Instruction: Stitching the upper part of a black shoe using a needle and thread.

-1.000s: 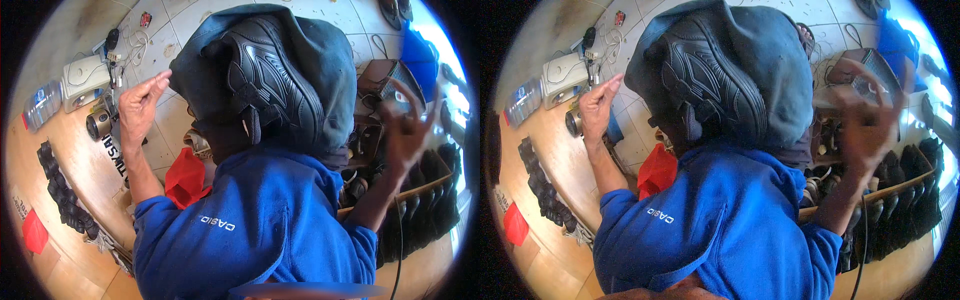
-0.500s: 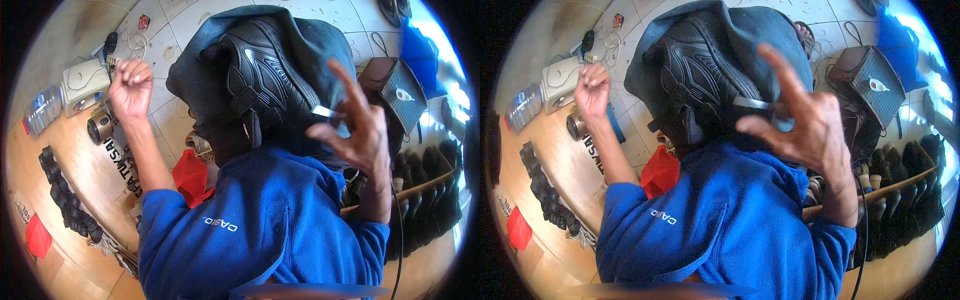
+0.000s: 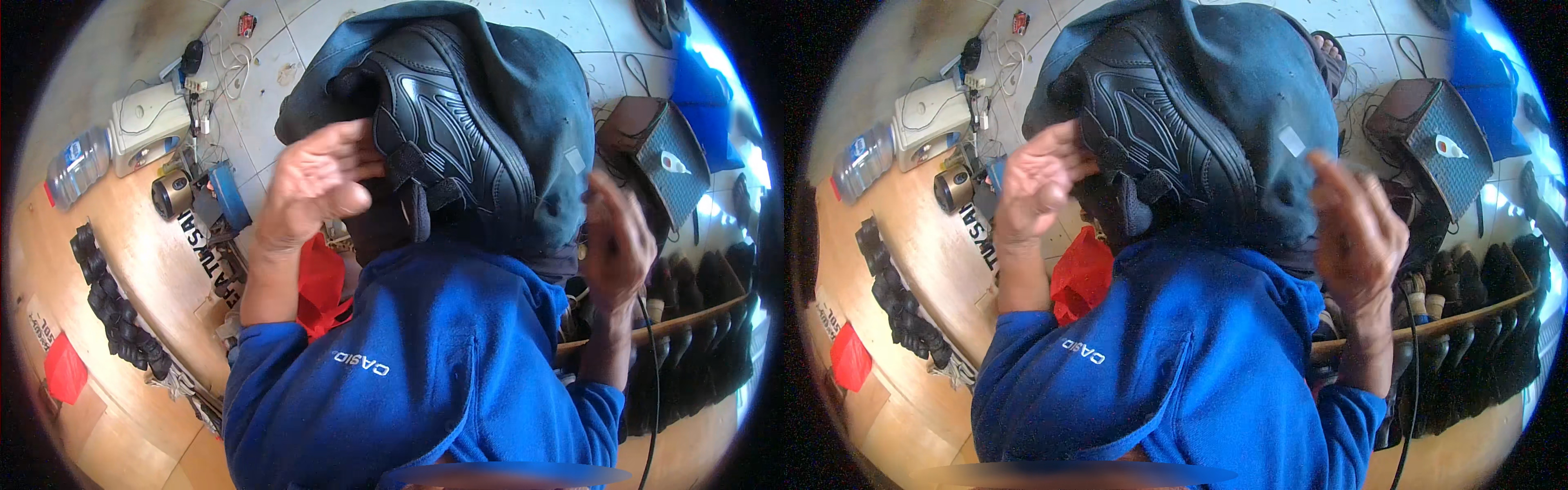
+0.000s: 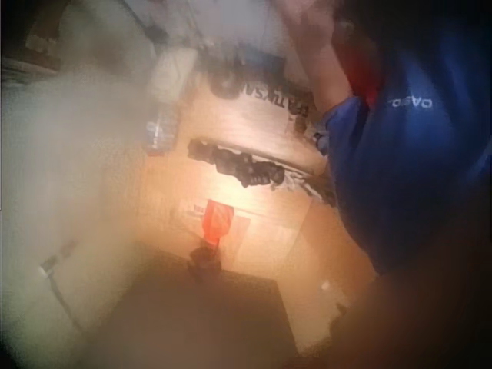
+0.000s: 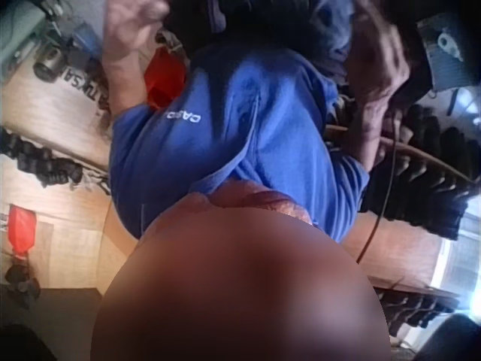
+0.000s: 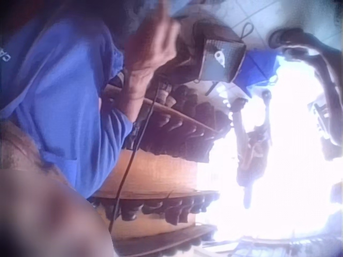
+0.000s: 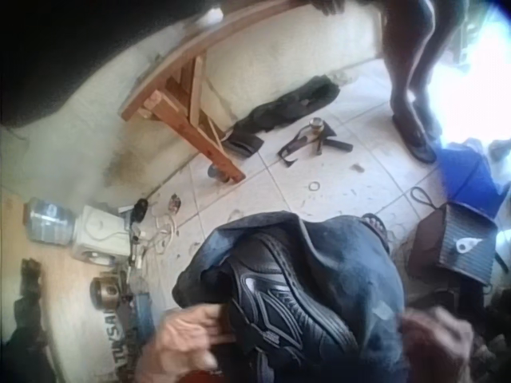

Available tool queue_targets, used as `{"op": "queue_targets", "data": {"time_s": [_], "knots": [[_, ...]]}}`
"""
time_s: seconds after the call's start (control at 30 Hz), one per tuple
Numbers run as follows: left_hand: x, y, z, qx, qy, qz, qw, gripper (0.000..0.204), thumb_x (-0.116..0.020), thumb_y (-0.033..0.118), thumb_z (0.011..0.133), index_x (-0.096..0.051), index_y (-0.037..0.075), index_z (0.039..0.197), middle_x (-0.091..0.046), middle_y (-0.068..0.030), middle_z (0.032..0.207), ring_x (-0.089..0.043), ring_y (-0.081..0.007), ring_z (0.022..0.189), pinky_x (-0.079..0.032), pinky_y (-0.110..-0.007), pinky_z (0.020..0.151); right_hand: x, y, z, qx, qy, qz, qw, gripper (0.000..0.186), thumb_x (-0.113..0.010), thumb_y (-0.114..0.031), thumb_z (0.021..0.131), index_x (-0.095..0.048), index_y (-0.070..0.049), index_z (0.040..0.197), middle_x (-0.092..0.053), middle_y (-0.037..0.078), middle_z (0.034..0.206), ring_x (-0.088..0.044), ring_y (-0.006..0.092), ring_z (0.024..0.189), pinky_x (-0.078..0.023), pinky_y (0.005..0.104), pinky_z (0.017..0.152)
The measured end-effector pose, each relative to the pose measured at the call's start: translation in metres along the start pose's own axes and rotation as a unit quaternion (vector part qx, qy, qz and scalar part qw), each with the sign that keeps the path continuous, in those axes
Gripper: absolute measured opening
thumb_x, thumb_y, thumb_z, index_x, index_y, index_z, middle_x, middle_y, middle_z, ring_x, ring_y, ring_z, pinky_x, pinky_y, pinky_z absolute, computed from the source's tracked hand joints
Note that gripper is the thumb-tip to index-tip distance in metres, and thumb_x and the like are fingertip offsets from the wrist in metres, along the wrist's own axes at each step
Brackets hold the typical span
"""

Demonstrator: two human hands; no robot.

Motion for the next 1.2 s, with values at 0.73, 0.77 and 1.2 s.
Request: {"op": "queue_targets", "data": {"time_s": [0.73,0.77,1.2], "knots": [[-0.02,-0.031,0.036,0.114,-0.135,-0.051,0.983,0.072,-0.085,0.012,0.065,-0.048,-0.002,0.125,-0.059,-0.008,0.115,-0.053,-0.0176,0.11,-0.036,-0.03,0.103,0.001,-0.031,0.042,0.047,-0.217,-0.054,0.974,0.018,-0.071,-0.002,0.074,-0.071,-0.004,0.092,-0.06,0.007,0.069,-0.061,0.0185,0.057,-0.048,0.0313,0.05],[-0.019,-0.031,0.037,0.112,-0.134,-0.054,0.983,0.072,-0.085,0.012,0.065,-0.048,-0.002,0.125,-0.059,-0.008,0.115,-0.053,-0.0176,0.11,-0.036,-0.03,0.103,-0.004,-0.028,0.041,0.05,-0.22,-0.056,0.973,0.018,-0.071,-0.002,0.074,-0.071,-0.004,0.092,-0.06,0.007,0.069,-0.061,0.0185,0.057,-0.048,0.0313,0.05],[-0.002,0.002,0.016,0.022,-0.091,0.109,0.99,0.038,-0.072,0.014,0.08,-0.057,0.0,0.112,-0.066,-0.0085,0.098,-0.063,-0.0169,0.09,-0.05,-0.029,0.087,-0.002,-0.04,0.041,0.153,-0.11,-0.094,0.977,0.02,-0.069,-0.007,0.073,-0.066,-0.008,0.093,-0.054,0.004,0.067,-0.057,0.0207,0.057,-0.046,0.0351,0.051]]}}
Point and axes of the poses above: each hand's wrist, its own z-axis towards the middle knuckle, its own x-axis out of the back of the hand, y = z × x, the point moved 3 cm from there along z, towards the middle knuckle
